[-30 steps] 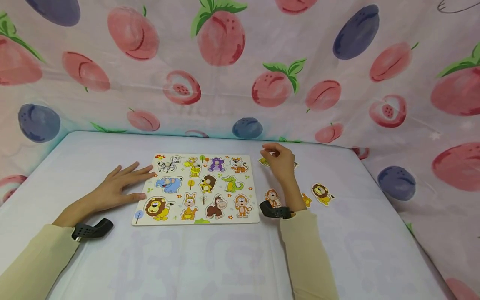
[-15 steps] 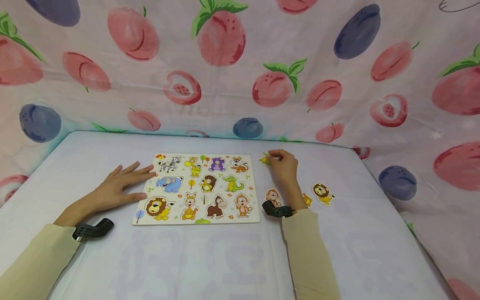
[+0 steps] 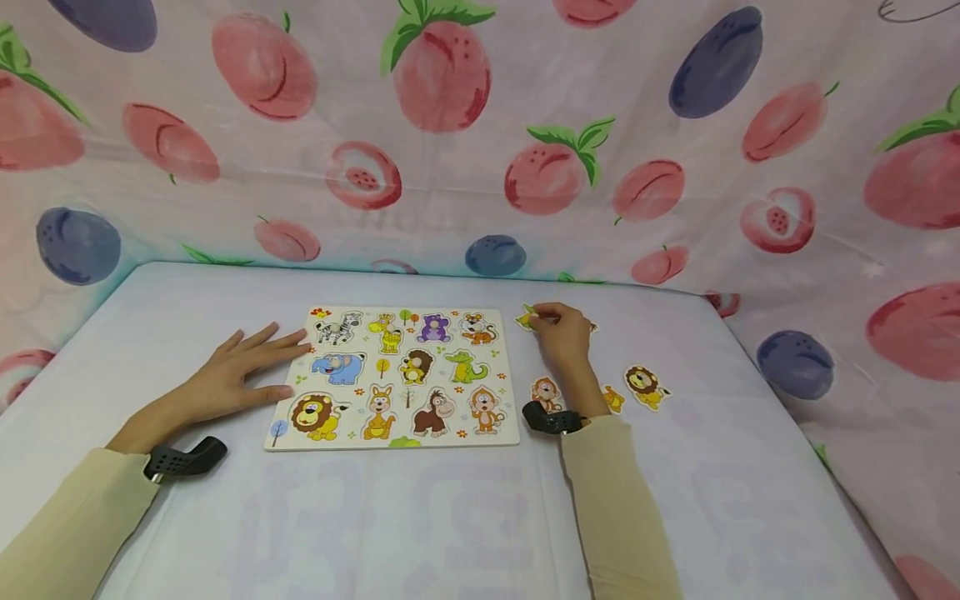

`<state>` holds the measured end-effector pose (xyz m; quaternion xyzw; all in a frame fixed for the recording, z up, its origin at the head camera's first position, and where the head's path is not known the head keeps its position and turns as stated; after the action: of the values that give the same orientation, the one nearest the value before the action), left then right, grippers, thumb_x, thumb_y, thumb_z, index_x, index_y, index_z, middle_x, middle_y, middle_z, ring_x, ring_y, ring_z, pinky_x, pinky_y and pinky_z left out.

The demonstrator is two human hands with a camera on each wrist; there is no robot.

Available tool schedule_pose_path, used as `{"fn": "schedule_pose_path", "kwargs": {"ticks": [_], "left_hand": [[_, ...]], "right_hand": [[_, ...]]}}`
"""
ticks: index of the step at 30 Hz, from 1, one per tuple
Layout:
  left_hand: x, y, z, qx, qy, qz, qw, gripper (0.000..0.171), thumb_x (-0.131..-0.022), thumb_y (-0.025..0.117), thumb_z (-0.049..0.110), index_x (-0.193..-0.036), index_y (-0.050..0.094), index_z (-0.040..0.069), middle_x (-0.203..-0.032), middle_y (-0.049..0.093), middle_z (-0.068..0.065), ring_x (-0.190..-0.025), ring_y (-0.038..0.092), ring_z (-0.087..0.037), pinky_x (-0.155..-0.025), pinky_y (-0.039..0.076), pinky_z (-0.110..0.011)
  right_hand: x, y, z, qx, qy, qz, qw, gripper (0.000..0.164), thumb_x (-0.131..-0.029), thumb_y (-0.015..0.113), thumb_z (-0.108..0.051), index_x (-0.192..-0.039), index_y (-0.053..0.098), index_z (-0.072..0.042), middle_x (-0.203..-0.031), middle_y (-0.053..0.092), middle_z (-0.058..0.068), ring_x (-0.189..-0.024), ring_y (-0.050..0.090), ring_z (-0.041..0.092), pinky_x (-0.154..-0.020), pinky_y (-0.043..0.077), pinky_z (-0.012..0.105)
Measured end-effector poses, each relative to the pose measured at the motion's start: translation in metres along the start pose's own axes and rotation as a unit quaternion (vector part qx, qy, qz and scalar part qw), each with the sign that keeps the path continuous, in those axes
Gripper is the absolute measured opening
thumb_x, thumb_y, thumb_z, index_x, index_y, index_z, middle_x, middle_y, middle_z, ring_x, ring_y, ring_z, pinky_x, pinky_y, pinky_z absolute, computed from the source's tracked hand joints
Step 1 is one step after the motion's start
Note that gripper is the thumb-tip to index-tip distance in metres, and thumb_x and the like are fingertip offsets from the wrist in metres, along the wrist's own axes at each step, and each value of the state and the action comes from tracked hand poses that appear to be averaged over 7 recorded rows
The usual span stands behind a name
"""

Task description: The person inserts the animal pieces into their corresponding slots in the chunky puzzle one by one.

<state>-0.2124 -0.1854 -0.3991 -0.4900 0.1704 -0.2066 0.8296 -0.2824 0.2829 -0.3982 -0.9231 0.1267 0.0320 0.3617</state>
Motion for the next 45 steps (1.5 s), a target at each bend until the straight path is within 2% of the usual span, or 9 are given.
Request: {"fn": "schedule_pose_path", "kwargs": {"ticks": [14,20,33,40,45], "left_hand": [[0.0,0.002,-0.003,-0.009,0.004,-0.008,0.9999,0.068,-0.087,0.063,0.053,-0.145,0.044,0.023,-0.153,0.032,0.0,-0.144,0.011,-0.035,-0.112,-0.002,-0.056],[0.0,0.001,-0.003,-0.009,0.006,-0.008,0.9999,0.069,-0.087,0.062,0.053,-0.146,0.043,0.022,-0.154,0.031,-0.001,-0.143,0.011,-0.036,-0.112,-0.002,-0.056],[-0.001,0.003,-0.005,-0.009,0.004,0.0,1.0,0.068,-0.086,0.063,0.053,-0.144,0.045,0.023,-0.153,0.033,0.0,-0.143,0.012,-0.036,-0.112,-0.001,-0.057],[0.0,0.003,-0.004,-0.006,0.007,0.001,1.0,0.068,-0.086,0.063,0.053,-0.144,0.045,0.022,-0.153,0.034,-0.002,-0.143,0.012,-0.037,-0.112,-0.001,-0.057],[0.0,0.003,-0.005,-0.01,0.002,-0.002,0.9999,0.069,-0.086,0.063,0.054,-0.145,0.045,0.023,-0.153,0.033,0.0,-0.143,0.012,-0.036,-0.112,-0.001,-0.056]], "right_hand": [[0.001,0.002,0.0,0.025,-0.03,0.004,0.999,0.022,-0.089,0.069,-0.018,-0.107,0.073,-0.005,-0.091,0.069,0.013,-0.078,0.057,0.025,-0.067,0.041,0.033],[0.0,0.004,0.0,0.025,-0.036,0.002,0.999,0.021,-0.09,0.068,-0.016,-0.107,0.073,-0.005,-0.093,0.069,0.013,-0.079,0.056,0.025,-0.072,0.039,0.035],[0.001,0.003,-0.001,0.024,-0.026,-0.006,0.999,0.021,-0.091,0.067,-0.021,-0.107,0.073,-0.008,-0.095,0.069,0.009,-0.077,0.051,0.023,-0.067,0.037,0.033],[0.003,0.001,-0.008,0.014,-0.044,-0.017,0.999,0.02,-0.091,0.068,-0.021,-0.106,0.074,-0.009,-0.096,0.069,0.008,-0.074,0.049,0.022,-0.066,0.035,0.032],[0.005,-0.002,-0.013,0.006,-0.057,-0.028,0.998,0.02,-0.09,0.069,-0.022,-0.106,0.074,-0.01,-0.095,0.069,0.007,-0.072,0.048,0.022,-0.059,0.036,0.03]]}}
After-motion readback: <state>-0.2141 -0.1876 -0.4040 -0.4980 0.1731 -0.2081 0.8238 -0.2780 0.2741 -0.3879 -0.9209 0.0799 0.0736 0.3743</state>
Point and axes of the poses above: each hand's wrist, its own x-axis away from the middle knuckle, its own y-axis out of the palm, z = x × y, the point moved 1 cm from there along -x, towards the middle knuckle
